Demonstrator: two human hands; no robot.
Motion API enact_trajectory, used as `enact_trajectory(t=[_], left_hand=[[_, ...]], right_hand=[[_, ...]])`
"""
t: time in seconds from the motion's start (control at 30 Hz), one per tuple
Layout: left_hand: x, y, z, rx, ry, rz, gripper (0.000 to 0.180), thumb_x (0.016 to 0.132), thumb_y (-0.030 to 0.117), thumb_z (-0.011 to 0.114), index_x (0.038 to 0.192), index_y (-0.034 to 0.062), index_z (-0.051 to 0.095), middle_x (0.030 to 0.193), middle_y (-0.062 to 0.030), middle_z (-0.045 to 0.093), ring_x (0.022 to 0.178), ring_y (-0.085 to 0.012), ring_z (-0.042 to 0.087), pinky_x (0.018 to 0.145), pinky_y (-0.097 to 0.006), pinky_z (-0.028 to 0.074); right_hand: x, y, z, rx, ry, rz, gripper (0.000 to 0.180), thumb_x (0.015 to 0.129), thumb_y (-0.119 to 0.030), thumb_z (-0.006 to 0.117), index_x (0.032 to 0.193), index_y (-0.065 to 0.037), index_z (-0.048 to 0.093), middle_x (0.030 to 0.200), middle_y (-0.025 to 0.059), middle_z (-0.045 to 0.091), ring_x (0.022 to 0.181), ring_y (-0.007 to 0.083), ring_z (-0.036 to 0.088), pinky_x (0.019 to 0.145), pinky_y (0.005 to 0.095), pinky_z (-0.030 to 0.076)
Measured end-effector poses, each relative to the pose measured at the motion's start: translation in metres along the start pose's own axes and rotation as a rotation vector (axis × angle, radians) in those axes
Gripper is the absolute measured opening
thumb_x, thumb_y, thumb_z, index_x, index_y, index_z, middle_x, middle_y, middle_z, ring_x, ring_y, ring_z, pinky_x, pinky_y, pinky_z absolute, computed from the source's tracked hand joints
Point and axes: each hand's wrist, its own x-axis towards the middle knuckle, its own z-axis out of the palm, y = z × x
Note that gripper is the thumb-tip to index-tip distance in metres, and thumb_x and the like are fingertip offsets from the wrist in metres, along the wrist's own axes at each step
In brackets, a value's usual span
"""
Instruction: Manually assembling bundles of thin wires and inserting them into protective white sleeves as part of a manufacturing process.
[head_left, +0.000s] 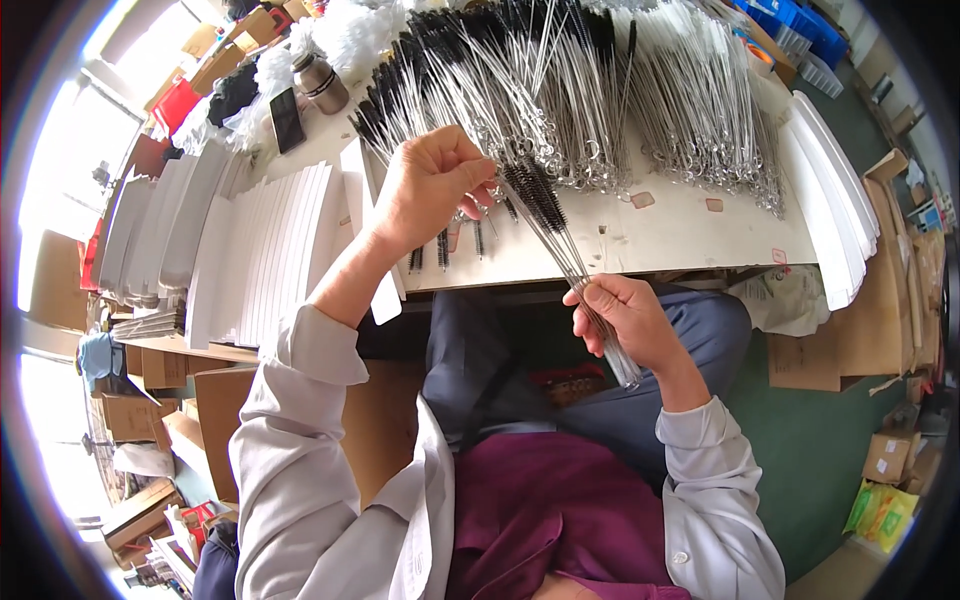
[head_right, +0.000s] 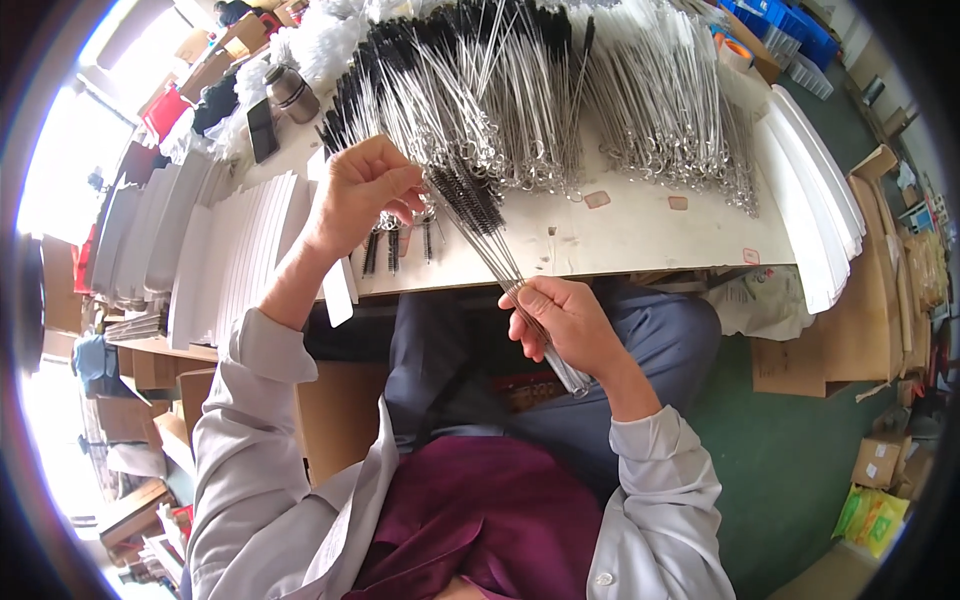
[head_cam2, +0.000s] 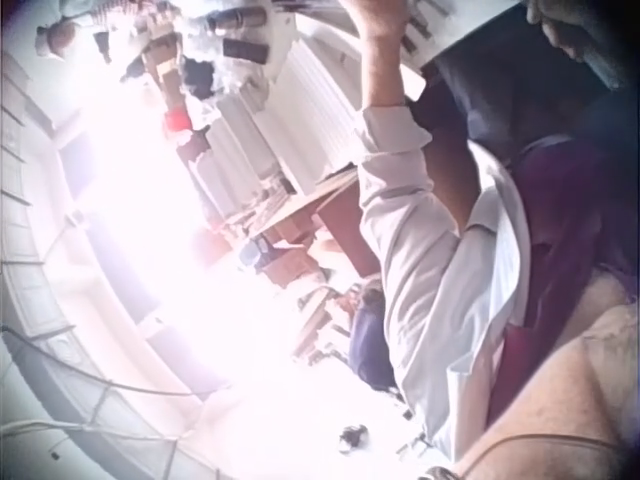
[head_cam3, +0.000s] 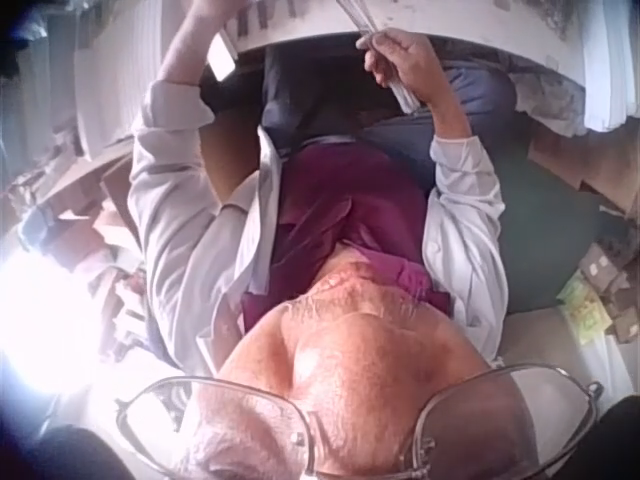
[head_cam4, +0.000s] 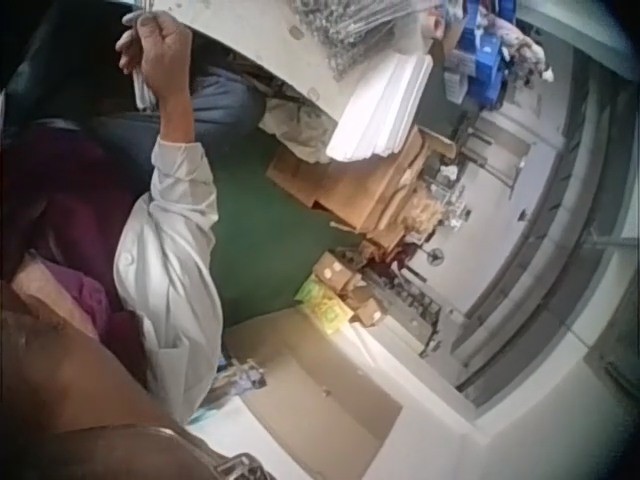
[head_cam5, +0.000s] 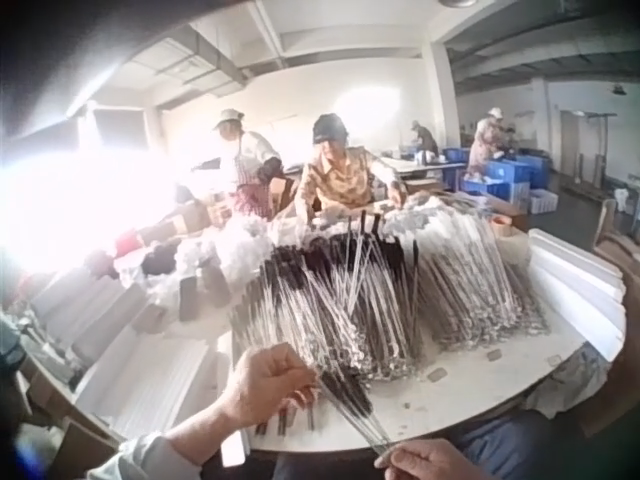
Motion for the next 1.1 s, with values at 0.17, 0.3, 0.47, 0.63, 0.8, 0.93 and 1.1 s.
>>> enact_trajectory(t=[0.17,0.3,0.47,0.63,0.8,0.93,1.1], left_hand=[[-0.01,-0.022,0.001,0.335,0.129,0.058,0.011,0.098,0.005,0.067,0.089,0.0003,0.062,0.08,-0.0049,0.069,0.073,-0.0094,0.069,0.064,-0.026,0.056],[-0.026,-0.026,0.01,0.619,0.204,0.321,0.013,0.094,0.004,0.071,0.085,0.0008,0.061,0.071,-0.006,0.065,0.067,-0.0072,0.064,0.063,-0.029,0.055],[-0.056,-0.03,0.028,1.05,0.11,0.727,0.01,0.085,0.003,0.064,0.09,0.007,0.057,0.073,-0.0064,0.052,0.061,-0.027,0.062,0.055,-0.041,0.054],[-0.082,-0.044,0.031,1.039,0.043,0.711,0.017,0.085,0.007,0.07,0.1,0.005,0.061,0.083,-0.0067,0.058,0.07,-0.0246,0.065,0.058,-0.039,0.054],[-0.09,-0.048,-0.019,1.058,0.469,0.185,0.031,0.089,0.026,0.077,0.089,-0.0014,0.062,0.079,-0.0202,0.067,0.074,-0.0414,0.069,0.066,-0.049,0.054],[-0.085,-0.067,-0.049,1.205,0.501,-0.375,0.071,0.08,0.055,0.082,0.094,-0.0119,0.065,0.087,-0.0282,0.072,0.087,-0.0456,0.072,0.08,-0.05,0.058],[-0.085,-0.081,-0.059,1.113,0.511,-0.473,0.062,0.073,0.045,0.081,0.094,-0.0124,0.07,0.091,-0.0279,0.074,0.087,-0.0423,0.074,0.082,-0.048,0.059]], right_hand=[[0.0,0.007,0.005,-0.188,0.092,-0.076,0.03,0.111,-0.022,0.052,0.119,0.0,0.071,0.074,0.0003,0.062,0.059,0.0062,0.052,0.055,0.023,0.045],[-0.004,0.019,0.006,-0.288,0.133,-0.189,0.03,0.11,-0.021,0.055,0.123,0.0,0.07,0.072,-0.0013,0.057,0.063,0.0059,0.049,0.058,0.0238,0.043],[-0.002,0.032,0.008,-0.447,0.227,-0.247,0.027,0.108,-0.021,0.06,0.122,0.0,0.07,0.072,-0.0028,0.052,0.066,0.0064,0.042,0.06,0.0241,0.04],[-0.002,0.036,0.016,-0.524,0.265,-0.28,0.026,0.107,-0.022,0.063,0.118,-0.001,0.072,0.07,-0.0005,0.05,0.065,0.0069,0.039,0.058,0.0254,0.037],[-0.002,0.044,0.011,-0.522,0.249,-0.272,0.023,0.106,-0.02,0.064,0.115,-0.002,0.074,0.067,-0.0001,0.049,0.062,0.0066,0.04,0.054,0.0266,0.035],[0.0,0.047,0.014,-0.555,0.236,-0.287,0.022,0.105,-0.018,0.065,0.114,0.0,0.074,0.064,-0.002,0.047,0.059,0.0052,0.039,0.052,0.0259,0.033],[0.0,0.051,0.019,-0.505,0.196,-0.232,0.022,0.105,-0.017,0.064,0.114,0.001,0.074,0.065,-0.0028,0.047,0.06,0.0042,0.038,0.052,0.0246,0.032]])
